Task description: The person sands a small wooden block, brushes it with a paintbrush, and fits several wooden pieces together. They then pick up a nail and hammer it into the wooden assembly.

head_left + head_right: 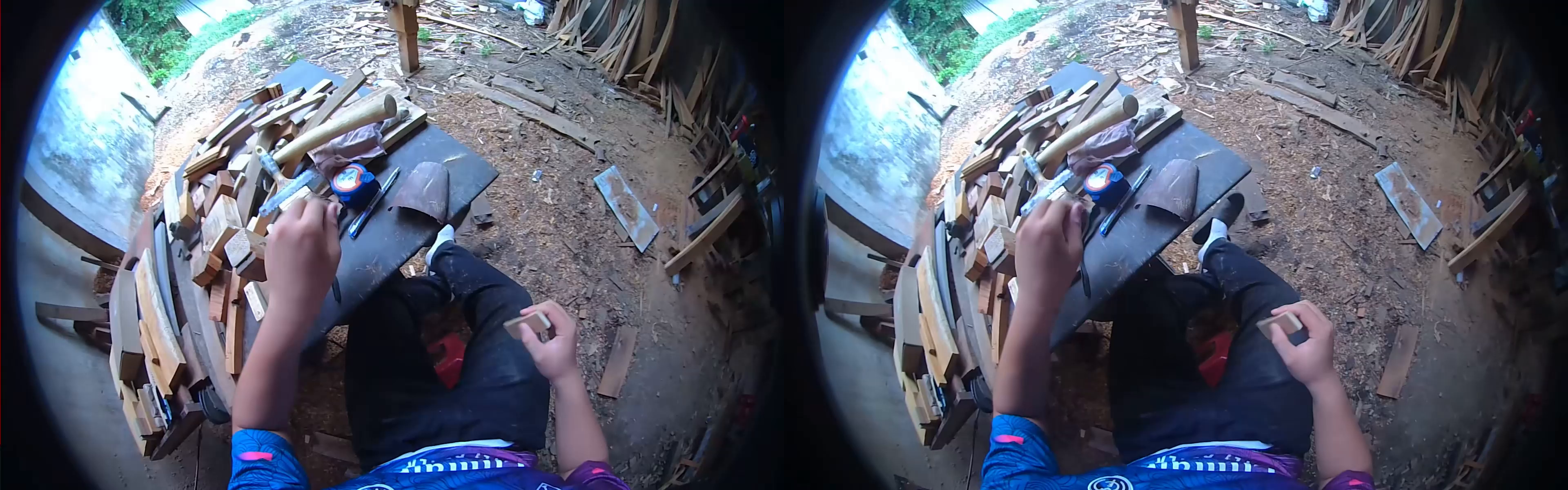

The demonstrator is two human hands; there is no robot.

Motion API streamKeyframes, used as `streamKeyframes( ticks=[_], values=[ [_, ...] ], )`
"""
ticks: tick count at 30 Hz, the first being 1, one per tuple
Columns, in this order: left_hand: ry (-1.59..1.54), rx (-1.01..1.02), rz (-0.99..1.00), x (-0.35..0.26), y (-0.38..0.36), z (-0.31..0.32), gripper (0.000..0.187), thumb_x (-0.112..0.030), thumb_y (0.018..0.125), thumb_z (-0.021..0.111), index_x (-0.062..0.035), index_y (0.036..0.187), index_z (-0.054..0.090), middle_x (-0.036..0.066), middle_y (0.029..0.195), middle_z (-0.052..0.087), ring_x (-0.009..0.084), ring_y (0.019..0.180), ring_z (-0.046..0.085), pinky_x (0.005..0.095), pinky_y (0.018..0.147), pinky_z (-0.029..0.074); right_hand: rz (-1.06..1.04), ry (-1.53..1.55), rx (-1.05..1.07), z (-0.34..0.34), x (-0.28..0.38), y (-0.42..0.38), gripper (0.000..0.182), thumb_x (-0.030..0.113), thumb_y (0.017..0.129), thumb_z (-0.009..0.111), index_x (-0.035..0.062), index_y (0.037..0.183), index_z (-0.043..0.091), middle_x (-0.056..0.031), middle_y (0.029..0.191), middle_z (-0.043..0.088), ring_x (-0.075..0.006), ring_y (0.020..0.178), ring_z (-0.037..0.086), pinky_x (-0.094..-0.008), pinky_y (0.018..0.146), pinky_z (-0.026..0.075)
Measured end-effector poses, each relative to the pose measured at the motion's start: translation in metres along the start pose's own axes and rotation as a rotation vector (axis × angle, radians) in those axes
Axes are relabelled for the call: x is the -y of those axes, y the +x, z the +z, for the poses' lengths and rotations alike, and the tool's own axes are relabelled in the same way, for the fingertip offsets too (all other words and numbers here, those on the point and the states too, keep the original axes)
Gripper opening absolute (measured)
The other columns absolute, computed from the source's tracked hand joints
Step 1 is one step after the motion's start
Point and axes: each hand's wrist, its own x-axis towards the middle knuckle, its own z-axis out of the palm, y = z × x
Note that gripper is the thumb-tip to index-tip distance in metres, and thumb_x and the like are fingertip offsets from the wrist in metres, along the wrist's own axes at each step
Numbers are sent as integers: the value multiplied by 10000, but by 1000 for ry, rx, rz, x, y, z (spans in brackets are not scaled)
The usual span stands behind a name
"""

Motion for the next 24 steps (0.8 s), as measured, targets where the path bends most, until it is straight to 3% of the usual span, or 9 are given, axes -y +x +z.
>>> streamKeyframes(
  ticks=[1, 3, 4, 7, 10, 14, 17, 23, 24],
  values=[
    [34, 57, -78, -4, -8, -5, 223, -213, 987, 619, -20, 887, 669, 165, 839, 629, 390, 734, 637, 475, 679, 501, -6, 15, 6, 1, -8, -2, 91, 39, 806, 678, 31, 896, 666, -99, 892, 670, -209, 835, 680, -324, 773, 542],
    [118, 203, -160, -15, -26, -12, 240, -216, 1001, 592, -19, 882, 661, 155, 855, 635, 388, 773, 659, 484, 683, 514, 227, 719, 11, 9, -26, -1, 50, 13, 796, 556, 25, 833, 587, -83, 842, 591, -217, 805, 651, -339, 793, 547],
    [98, 189, -153, -18, -33, -12, 224, -213, 1004, 588, -24, 915, 666, 152, 891, 642, 391, 776, 660, 485, 693, 525, 169, 863, 17, 13, -28, 4, 80, -1, 759, 469, 36, 799, 527, -76, 827, 528, -215, 800, 636, -349, 798, 553],
    [114, 210, -183, -12, -36, -4, 175, -169, 960, 609, -38, 1055, 677, 128, 1045, 652, 365, 903, 667, 451, 783, 550, 188, 1024, 158, 22, -21, 14, 121, -15, 743, 445, 32, 817, 527, -89, 849, 514, -204, 711, 641, -341, 673, 555],
    [610, 216, -17, 3, -17, 19, 392, -98, 813, 661, -40, 1200, 648, 103, 1211, 616, 289, 1155, 579, 374, 884, 515, 229, 880, 248, 40, -12, 11, 127, 18, 806, 459, 28, 897, 547, -65, 831, 561, -148, 691, 633, -279, 620, 514],
    [716, 408, -49, 6, 3, 28, 460, -127, 836, 629, -96, 1295, 639, 111, 1218, 610, 272, 1152, 575, 400, 852, 480, 222, 777, 319, 55, -10, -9, 132, 0, 826, 471, 33, 906, 571, -40, 774, 607, -102, 686, 615, -256, 638, 499],
    [632, 358, 0, 15, 2, 29, 506, -122, 831, 629, -126, 1337, 616, 140, 1236, 578, 346, 1141, 587, 436, 872, 510, 264, 666, 304, 54, -22, -28, 109, -3, 826, 486, 37, 860, 581, -47, 751, 611, -96, 671, 617, -268, 636, 503],
    [519, 329, -147, 15, 11, 39, 258, -37, 863, 610, -5, 1118, 595, 221, 1278, 524, 434, 990, 639, 482, 817, 579, 422, 613, 266, 55, -59, -57, 92, 13, 841, 513, 41, 840, 601, -38, 698, 634, -101, 632, 622, -274, 597, 501],
    [615, 305, -45, 24, 10, 41, 284, -52, 861, 633, -27, 1141, 595, 196, 1243, 546, 377, 1004, 638, 388, 811, 570, 420, 625, 257, 55, -58, -57, 92, 16, 843, 516, 42, 840, 605, -37, 699, 635, -99, 634, 626, -273, 599, 506]
  ],
)
